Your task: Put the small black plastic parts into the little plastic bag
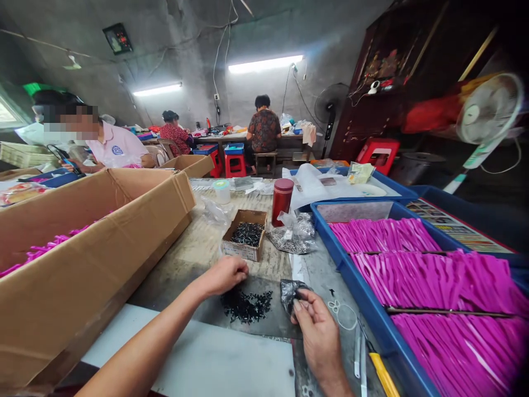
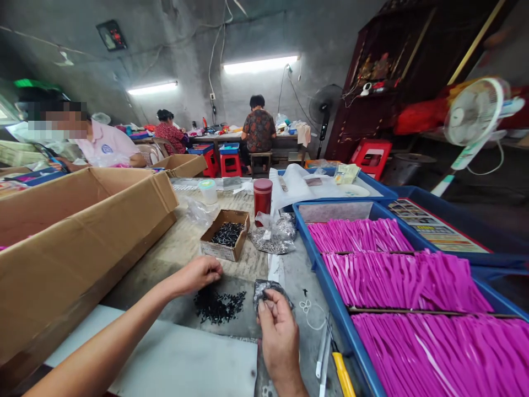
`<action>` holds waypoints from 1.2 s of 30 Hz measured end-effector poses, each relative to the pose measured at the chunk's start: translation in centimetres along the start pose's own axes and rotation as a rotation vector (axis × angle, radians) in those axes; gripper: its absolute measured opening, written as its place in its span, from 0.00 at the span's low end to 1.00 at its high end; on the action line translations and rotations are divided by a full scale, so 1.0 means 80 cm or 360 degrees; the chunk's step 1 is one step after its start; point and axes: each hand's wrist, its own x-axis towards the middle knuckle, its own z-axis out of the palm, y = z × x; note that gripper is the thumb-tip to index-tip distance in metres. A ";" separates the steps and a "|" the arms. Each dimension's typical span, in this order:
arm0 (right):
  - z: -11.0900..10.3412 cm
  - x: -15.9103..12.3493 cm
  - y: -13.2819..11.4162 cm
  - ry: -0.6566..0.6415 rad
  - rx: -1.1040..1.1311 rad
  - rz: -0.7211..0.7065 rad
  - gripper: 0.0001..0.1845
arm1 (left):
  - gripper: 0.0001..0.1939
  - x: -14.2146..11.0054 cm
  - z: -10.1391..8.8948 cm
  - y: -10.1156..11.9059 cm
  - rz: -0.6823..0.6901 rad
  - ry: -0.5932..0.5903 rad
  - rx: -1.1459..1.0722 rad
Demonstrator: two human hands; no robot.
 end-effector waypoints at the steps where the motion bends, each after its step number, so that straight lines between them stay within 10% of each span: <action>1: 0.000 0.000 -0.001 0.0004 0.0005 -0.0003 0.16 | 0.08 -0.002 0.004 0.001 0.0026 -0.0056 0.0022; 20: 0.001 -0.001 -0.007 0.0031 0.0017 -0.0009 0.15 | 0.10 -0.005 0.029 0.022 0.0041 -0.0277 0.0277; 36: -0.002 -0.001 0.001 0.0015 -0.0018 -0.0048 0.14 | 0.03 -0.004 0.032 0.012 -0.0510 0.0410 -0.1294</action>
